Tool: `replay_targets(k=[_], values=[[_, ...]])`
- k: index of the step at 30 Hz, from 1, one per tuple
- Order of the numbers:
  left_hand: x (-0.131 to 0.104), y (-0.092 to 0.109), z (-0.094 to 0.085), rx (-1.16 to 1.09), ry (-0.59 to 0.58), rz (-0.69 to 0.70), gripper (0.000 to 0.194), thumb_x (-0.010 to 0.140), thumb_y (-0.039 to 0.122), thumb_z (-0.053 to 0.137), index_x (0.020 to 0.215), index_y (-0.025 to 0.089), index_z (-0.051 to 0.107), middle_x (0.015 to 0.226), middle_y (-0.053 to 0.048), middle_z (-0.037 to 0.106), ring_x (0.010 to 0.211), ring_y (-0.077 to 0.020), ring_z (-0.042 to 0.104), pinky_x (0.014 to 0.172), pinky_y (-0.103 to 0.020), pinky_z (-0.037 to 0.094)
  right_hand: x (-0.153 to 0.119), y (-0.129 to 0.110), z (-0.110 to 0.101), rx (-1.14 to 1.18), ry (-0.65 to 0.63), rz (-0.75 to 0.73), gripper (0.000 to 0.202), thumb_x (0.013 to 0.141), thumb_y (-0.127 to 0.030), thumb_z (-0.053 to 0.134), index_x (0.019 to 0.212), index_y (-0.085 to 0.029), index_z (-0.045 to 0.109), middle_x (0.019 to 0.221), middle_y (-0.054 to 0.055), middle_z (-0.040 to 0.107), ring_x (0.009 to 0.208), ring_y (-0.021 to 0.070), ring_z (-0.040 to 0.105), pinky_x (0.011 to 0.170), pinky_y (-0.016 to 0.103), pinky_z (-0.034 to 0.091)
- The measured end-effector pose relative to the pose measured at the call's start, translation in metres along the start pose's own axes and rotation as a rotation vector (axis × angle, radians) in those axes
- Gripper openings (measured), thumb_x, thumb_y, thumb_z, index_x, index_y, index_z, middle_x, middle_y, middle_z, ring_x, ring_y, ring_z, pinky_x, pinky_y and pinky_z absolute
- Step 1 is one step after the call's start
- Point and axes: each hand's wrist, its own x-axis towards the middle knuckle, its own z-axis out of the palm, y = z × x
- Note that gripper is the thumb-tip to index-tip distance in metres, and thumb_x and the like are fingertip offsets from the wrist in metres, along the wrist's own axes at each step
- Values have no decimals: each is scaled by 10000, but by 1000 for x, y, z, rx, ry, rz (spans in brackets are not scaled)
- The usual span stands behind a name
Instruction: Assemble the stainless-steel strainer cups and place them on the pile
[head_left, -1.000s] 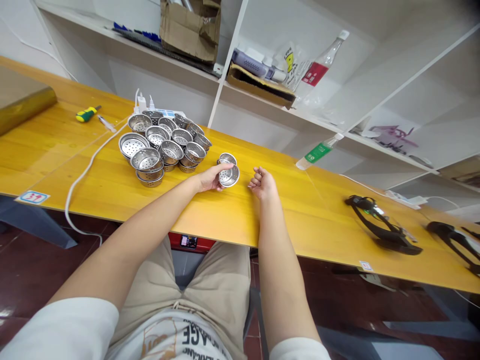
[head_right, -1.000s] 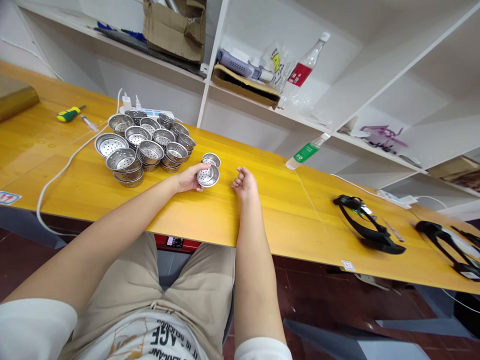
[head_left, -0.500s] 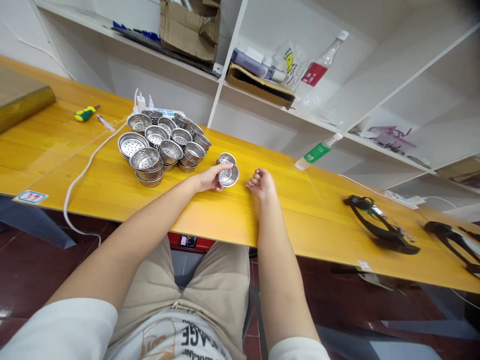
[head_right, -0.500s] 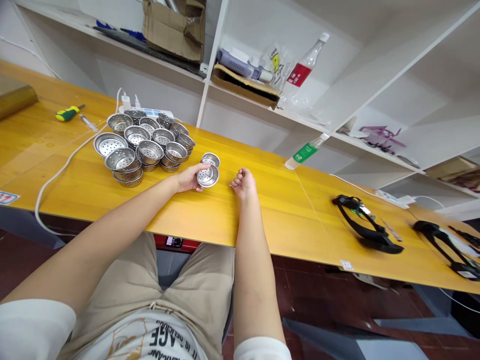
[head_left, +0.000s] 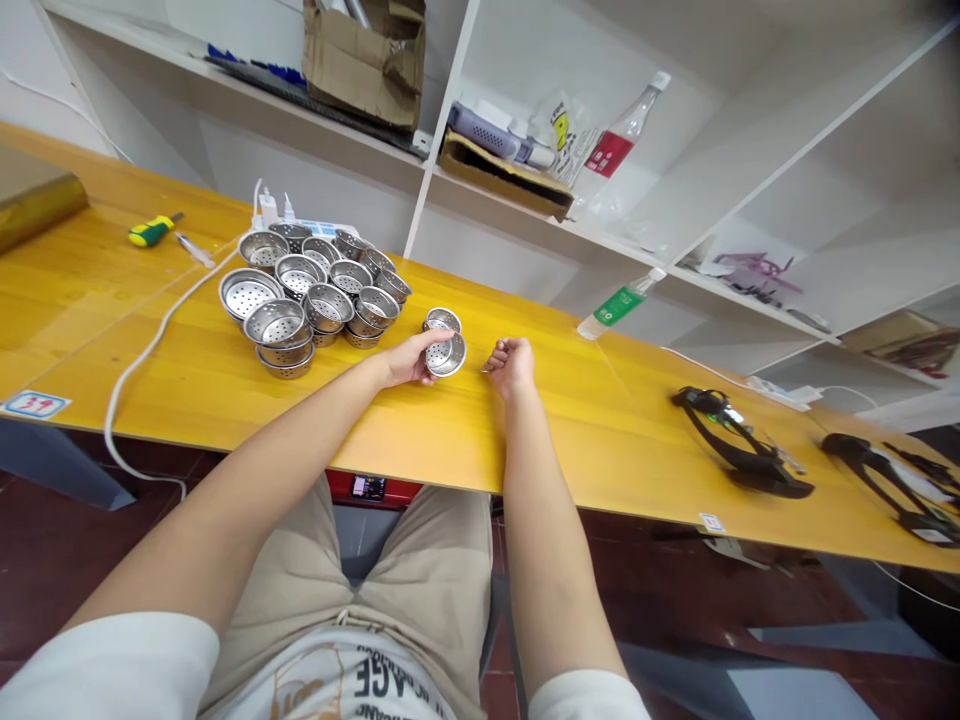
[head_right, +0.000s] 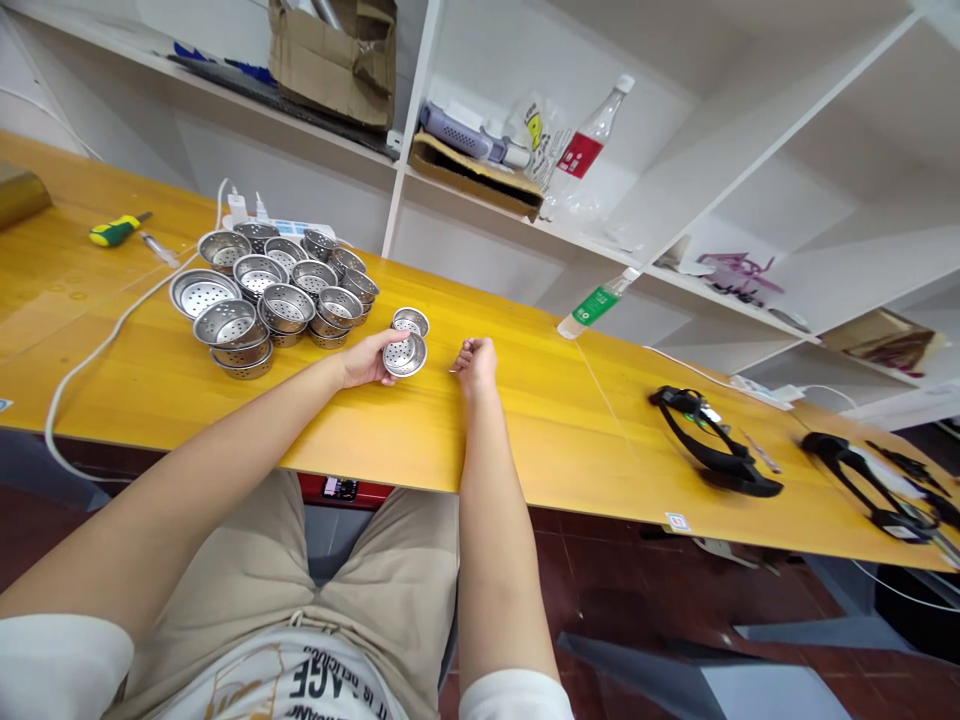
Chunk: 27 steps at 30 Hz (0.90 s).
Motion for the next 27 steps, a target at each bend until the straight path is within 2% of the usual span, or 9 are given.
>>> replay_targets(k=[5,10,15,19,22,27], values=[[3,-3,-3,12,-3,6,522,703,636,781,874,168,626,662,-18,622,478,-109,509,390,-207,336,1,4,0,-71,24,-90,237,883,-185,416,653,-233,392,491,-104,206,410,89,154,411,201,207],[4,-4,-5,18,-6,7,547,677,653,794,872,170,629,660,-18,622,486,-114,517,392,-209,341,1,7,2,-154,-11,-182,191,837,-189,513,664,-227,443,510,-112,201,434,81,172,427,192,229],[3,-3,-3,13,-1,-2,516,702,633,779,866,167,631,651,-19,618,478,-114,516,392,-211,342,1,9,5,-219,-36,-265,171,859,-196,529,691,-216,503,523,-109,217,461,83,208,454,179,266],[3,-2,-2,6,2,-6,504,712,623,775,868,166,631,649,-20,622,474,-117,517,386,-213,341,1,10,5,-255,-51,-247,258,906,-276,562,689,-239,428,532,-110,209,461,92,219,466,191,320],[2,-2,0,-4,-1,-1,503,706,619,779,880,172,628,650,-16,618,482,-120,520,381,-208,329,-1,10,6,-235,-55,-196,290,937,-266,511,681,-244,377,527,-107,223,450,93,215,467,198,355],[0,-1,1,9,-9,-9,483,732,618,759,867,173,628,633,-13,600,488,-116,511,384,-202,318,-5,8,6,-156,-82,-132,277,921,-228,521,688,-244,371,527,-112,200,438,87,176,429,189,301]])
